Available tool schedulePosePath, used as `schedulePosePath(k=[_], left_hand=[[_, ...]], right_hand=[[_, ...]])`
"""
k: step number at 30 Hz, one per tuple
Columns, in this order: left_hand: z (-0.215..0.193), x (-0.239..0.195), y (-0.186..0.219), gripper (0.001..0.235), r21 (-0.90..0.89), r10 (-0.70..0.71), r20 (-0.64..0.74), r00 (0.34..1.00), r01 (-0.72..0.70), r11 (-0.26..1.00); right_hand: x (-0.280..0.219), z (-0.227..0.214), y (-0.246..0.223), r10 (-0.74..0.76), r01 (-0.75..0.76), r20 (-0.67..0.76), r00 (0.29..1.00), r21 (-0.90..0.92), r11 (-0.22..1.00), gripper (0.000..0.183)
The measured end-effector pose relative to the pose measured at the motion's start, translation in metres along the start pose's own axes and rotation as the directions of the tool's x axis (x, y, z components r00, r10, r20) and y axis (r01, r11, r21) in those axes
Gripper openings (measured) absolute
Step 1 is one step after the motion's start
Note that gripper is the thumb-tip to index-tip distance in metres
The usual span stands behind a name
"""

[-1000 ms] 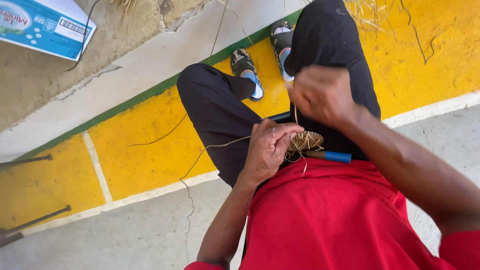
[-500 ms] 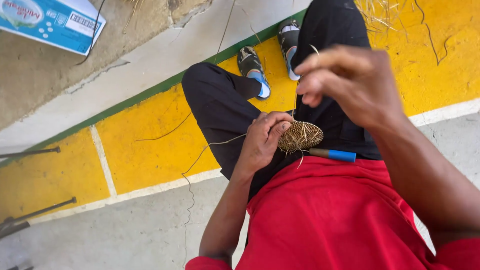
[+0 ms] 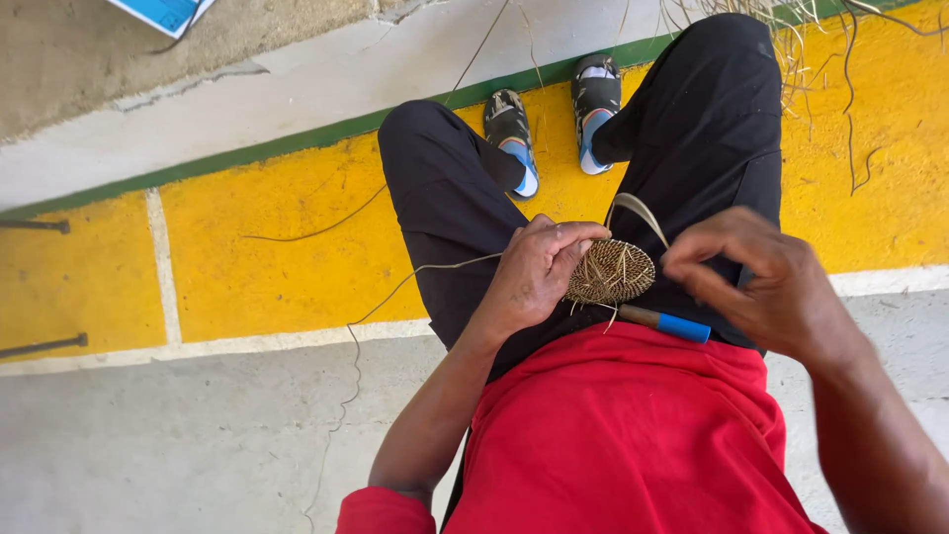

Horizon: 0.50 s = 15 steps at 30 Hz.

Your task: Weaving natural fibers into a circular pattern using a needle and a craft knife.

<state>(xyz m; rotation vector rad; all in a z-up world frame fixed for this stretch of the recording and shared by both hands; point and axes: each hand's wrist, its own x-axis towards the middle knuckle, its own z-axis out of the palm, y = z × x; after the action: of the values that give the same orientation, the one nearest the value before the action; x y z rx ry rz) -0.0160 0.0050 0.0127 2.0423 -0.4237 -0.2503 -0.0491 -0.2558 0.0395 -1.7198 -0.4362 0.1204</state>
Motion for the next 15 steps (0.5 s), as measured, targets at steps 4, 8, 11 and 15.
schedulePosePath(k=[4, 8, 11, 15], left_hand=[[0.000, -0.001, 0.005, 0.023, 0.129, 0.000, 0.031, 1.000, -0.004, 0.992], [0.008, -0.002, 0.004, 0.024, 0.167, 0.070, 0.024, 0.997, -0.073, 0.983], [0.007, 0.004, 0.011, 0.024, 0.176, 0.010, 0.079, 0.997, -0.024, 0.984], [0.006, 0.001, 0.013, 0.024, 0.186, -0.033, 0.068, 0.997, 0.019, 0.982]], right_hand=[[0.008, -0.021, -0.021, 0.040, -0.162, -0.176, 0.984, -0.764, 0.624, 0.018], [-0.020, -0.050, 0.017, 0.110, -0.284, -0.343, 0.933, -0.513, 0.810, 0.014], [-0.004, -0.015, 0.001, 0.156, 0.060, -0.219, 0.963, 0.741, 0.669, 0.010], [0.000, 0.025, 0.020, 0.107, 0.010, -0.184, 0.977, 0.539, 0.842, 0.010]])
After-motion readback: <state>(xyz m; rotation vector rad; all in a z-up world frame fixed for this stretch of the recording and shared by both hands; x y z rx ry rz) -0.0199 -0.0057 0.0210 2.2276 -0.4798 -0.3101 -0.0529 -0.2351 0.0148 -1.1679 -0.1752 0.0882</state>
